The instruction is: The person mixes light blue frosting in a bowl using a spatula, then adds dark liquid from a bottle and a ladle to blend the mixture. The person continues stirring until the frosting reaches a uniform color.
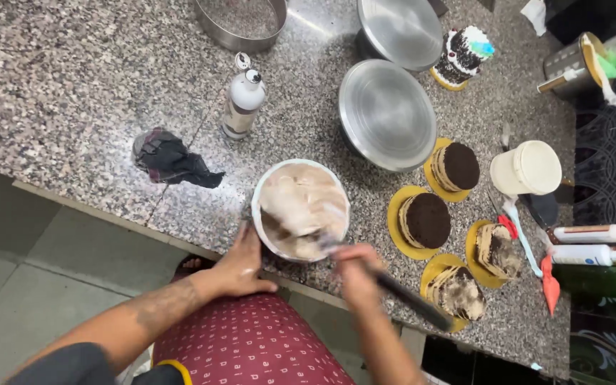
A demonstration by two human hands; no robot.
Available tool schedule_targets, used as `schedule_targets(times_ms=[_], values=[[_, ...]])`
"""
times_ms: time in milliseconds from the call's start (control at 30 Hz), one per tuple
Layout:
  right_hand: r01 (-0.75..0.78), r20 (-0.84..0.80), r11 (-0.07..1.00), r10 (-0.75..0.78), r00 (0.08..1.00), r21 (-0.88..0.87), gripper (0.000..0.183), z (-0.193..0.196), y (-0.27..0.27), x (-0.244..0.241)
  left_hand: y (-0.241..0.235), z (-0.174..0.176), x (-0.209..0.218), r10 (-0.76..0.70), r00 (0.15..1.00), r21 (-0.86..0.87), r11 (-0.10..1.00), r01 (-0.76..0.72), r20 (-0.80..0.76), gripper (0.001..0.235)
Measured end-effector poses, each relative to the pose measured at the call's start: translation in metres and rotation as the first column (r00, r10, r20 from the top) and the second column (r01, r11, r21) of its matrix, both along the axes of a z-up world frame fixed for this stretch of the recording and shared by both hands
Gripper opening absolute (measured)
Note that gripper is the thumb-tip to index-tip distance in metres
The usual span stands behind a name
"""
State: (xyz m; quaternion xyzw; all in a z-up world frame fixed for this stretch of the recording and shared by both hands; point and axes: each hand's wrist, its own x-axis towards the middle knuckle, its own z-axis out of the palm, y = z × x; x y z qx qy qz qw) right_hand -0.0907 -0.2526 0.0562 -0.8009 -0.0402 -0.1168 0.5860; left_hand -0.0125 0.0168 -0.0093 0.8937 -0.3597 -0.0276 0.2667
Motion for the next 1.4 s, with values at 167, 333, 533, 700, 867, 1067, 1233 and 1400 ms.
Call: schedule_targets(times_ms=[167, 333, 533, 700, 867, 1067, 1233, 1400], values=[[-0.084, 0.004, 0.929, 0.092, 0.996, -0.359, 0.032, -0.128, -0.052, -0.022, 0.005, -0.019, 0.006, 0.111, 0.901, -0.146, 0.971, -0.188, -0.420, 0.154], [0.308, -0.306, 0.908, -0.219, 0.927, 0.284, 0.012, 0.031, 0.026, 0.019, -0.001, 0.007, -0.009, -0.038, 0.898, 0.103, 0.990, 0.092, -0.438, 0.146], [-0.034, 0.289, 0.962, 0.114, 0.951, -0.269, 0.020, -0.063, 0.023, -0.003, -0.001, -0.017, 0.033, 0.192, 0.937, -0.178, 0.952, -0.250, -0.290, 0.147], [0.167, -0.125, 0.954, -0.140, 0.982, 0.249, 0.017, -0.003, 0.004, 0.014, -0.001, -0.029, 0.013, 0.080, 0.983, -0.259, 0.965, -0.036, 0.163, 0.150], [0.109, 0.183, 0.960, -0.063, 0.981, -0.257, 0.011, -0.078, -0.023, -0.008, -0.005, -0.048, 0.021, 0.083, 0.931, -0.347, 0.913, -0.214, -0.355, 0.157], [0.180, -0.121, 0.907, -0.143, 0.982, 0.382, 0.012, -0.010, 0.001, 0.011, 0.017, -0.014, 0.014, -0.107, 0.976, -0.041, 0.994, 0.101, -0.188, 0.129], [-0.047, 0.183, 0.934, 0.118, 0.976, -0.354, 0.019, -0.020, 0.036, -0.011, 0.013, -0.011, 0.040, 0.124, 0.926, -0.150, 0.971, -0.188, -0.356, 0.150], [0.261, -0.365, 0.953, -0.190, 0.912, 0.154, 0.016, 0.025, 0.040, 0.012, 0.013, 0.000, 0.006, -0.087, 0.955, -0.071, 0.995, 0.070, -0.283, 0.138]])
